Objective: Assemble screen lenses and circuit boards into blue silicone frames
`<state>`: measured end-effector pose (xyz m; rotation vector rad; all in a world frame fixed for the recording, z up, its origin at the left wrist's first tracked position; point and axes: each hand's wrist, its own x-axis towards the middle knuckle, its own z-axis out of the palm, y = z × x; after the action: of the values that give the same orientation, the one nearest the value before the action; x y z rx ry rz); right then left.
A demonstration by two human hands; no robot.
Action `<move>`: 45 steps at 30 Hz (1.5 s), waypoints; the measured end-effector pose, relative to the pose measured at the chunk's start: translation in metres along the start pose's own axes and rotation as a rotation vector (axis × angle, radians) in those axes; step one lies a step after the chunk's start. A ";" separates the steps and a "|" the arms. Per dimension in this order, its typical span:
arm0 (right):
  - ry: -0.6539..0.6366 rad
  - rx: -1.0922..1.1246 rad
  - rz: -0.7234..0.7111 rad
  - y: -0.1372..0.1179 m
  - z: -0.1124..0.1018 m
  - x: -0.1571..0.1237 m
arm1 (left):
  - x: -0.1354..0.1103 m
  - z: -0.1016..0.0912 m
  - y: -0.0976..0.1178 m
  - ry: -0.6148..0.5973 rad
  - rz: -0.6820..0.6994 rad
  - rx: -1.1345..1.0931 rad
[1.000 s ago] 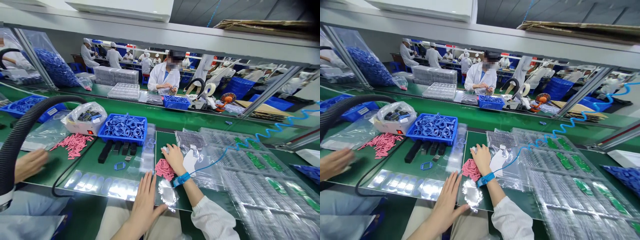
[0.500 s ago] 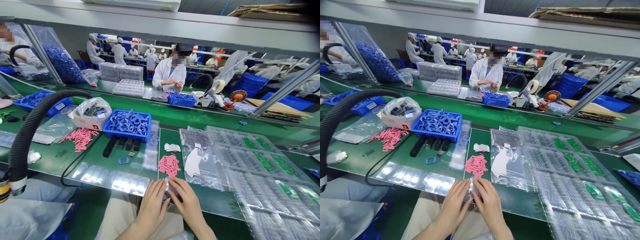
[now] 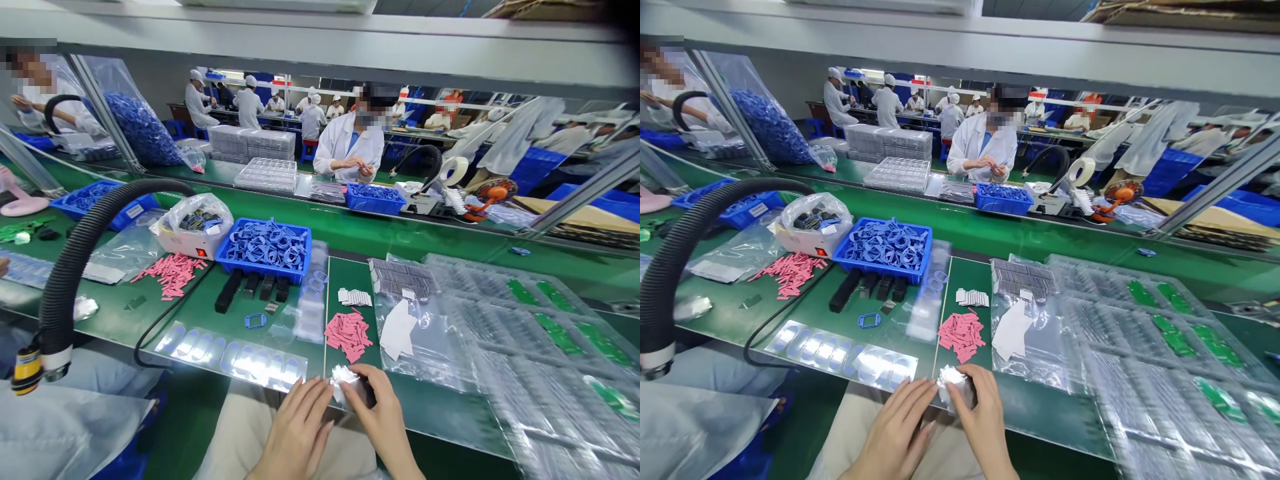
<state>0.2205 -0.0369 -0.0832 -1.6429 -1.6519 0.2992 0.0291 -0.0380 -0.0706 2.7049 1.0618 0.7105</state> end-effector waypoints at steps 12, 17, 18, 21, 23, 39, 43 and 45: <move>-0.010 -0.017 0.148 0.006 0.004 -0.007 | -0.006 0.000 0.004 0.079 0.034 0.022; -0.089 0.103 0.099 0.007 0.003 -0.004 | -0.012 -0.002 0.003 0.135 0.061 0.033; -0.113 0.124 0.085 0.006 0.000 -0.002 | -0.013 -0.003 0.002 0.144 0.065 0.029; -0.195 0.152 0.046 0.007 -0.010 0.003 | -0.018 -0.003 0.000 0.167 0.057 0.013; -0.232 0.140 0.018 0.009 -0.017 0.006 | -0.020 -0.003 -0.002 0.173 0.043 -0.001; -0.162 -0.345 -0.667 0.015 -0.026 -0.011 | -0.042 0.007 -0.016 0.234 0.079 0.038; -0.093 -0.281 -0.638 0.005 -0.040 0.007 | -0.041 0.005 -0.024 0.218 0.047 0.054; -0.007 -0.239 -0.566 -0.002 -0.046 0.032 | -0.034 -0.002 -0.031 0.221 0.027 0.085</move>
<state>0.2531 -0.0235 -0.0393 -1.2582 -2.1342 -0.1826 -0.0126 -0.0381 -0.0913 2.7659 1.1280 1.0102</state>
